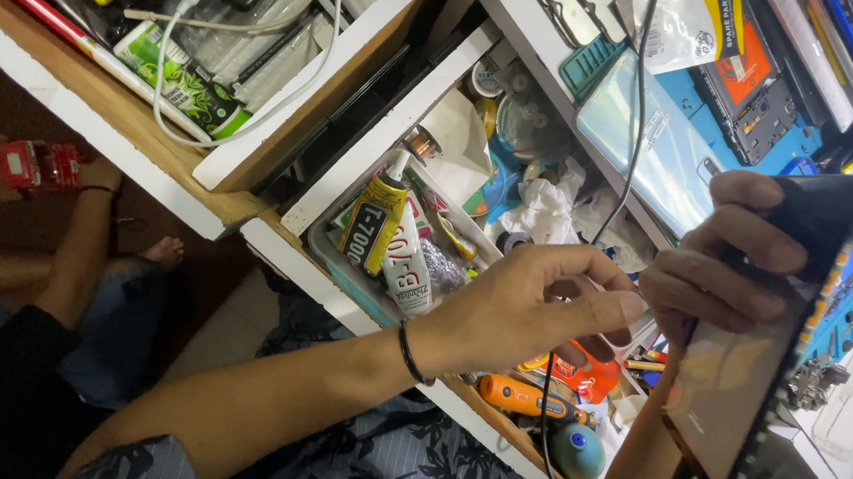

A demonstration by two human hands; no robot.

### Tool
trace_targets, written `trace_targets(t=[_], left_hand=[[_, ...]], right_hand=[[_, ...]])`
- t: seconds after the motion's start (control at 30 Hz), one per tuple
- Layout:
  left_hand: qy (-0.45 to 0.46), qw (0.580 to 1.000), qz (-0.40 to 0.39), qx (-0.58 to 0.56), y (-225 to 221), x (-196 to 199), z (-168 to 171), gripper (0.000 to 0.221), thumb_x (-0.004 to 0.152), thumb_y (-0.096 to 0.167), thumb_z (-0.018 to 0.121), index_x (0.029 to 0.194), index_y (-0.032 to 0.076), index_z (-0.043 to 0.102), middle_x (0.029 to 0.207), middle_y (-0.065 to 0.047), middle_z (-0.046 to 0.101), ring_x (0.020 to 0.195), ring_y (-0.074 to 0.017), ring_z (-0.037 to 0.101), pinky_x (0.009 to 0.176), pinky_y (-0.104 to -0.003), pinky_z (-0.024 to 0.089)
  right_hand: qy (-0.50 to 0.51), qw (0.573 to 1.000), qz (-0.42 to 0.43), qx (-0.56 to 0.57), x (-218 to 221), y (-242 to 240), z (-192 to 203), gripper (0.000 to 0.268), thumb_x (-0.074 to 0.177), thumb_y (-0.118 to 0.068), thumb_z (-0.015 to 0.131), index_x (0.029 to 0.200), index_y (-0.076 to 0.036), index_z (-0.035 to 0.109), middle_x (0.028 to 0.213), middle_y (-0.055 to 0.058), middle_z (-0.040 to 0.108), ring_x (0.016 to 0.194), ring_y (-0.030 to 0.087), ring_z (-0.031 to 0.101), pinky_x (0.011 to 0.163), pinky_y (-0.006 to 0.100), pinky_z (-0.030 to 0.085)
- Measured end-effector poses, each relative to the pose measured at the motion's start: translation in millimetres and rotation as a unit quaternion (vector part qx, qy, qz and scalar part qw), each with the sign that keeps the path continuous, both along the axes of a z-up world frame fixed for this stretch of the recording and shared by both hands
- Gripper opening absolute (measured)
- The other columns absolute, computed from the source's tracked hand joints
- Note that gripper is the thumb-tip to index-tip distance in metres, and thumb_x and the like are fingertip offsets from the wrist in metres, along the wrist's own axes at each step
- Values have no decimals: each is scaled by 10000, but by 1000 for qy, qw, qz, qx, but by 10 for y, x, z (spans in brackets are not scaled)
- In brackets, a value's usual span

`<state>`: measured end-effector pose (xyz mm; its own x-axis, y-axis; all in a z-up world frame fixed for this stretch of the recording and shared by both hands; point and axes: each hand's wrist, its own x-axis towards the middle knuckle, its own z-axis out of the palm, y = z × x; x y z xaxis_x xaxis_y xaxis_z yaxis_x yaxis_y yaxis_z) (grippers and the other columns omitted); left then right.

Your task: The person holds a disassembled smartphone, connecting a charging cable to the internal battery and checking the screen. They then remove the cable and continue to handle the phone's internal components.

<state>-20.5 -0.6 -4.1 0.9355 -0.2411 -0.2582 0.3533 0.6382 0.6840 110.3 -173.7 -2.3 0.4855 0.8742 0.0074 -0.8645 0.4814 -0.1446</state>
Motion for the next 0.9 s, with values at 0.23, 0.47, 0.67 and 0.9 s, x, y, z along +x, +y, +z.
trace_targets(t=[0.23, 0.47, 0.67, 0.9], left_hand=[[22, 1000, 11, 4, -209, -161, 153, 744, 815, 590, 531, 1361, 84, 530, 1298, -80, 619, 1125, -192, 653, 978, -347, 584], [-20, 984, 24, 173, -129, -226, 192, 501, 804, 486, 473, 1097, 116, 641, 860, 15, 584, 794, -125, 509, 718, -301, 422], [-27, 986, 33, 160, -184, -244, 107, 194, 835, 261, 583, 954, 109, 603, 772, 45, 518, 704, -101, 467, 662, -279, 432], [83, 992, 30, -87, -253, -159, 67, 715, 914, 422, 562, 1559, 146, 425, 1331, -92, 640, 1059, -198, 683, 791, -287, 612]], right_hand=[[-140, 936, -135, -295, -51, -2, -12, 242, 1028, -154, 646, 1242, -77, 565, 923, 7, 630, 683, 161, 648, 563, 236, 474], [-234, 785, -263, -509, -77, 121, 25, 246, 927, -251, 749, 1052, -104, 596, 809, -8, 686, 613, 90, 671, 594, 215, 612], [-208, 760, -303, -536, -96, 185, 73, 421, 896, -224, 766, 1219, -73, 543, 844, -13, 690, 628, 81, 675, 604, 222, 626], [-233, 779, -264, -519, -100, 187, 71, 220, 934, -218, 718, 1075, -118, 583, 870, -9, 683, 671, 91, 654, 619, 243, 581]])
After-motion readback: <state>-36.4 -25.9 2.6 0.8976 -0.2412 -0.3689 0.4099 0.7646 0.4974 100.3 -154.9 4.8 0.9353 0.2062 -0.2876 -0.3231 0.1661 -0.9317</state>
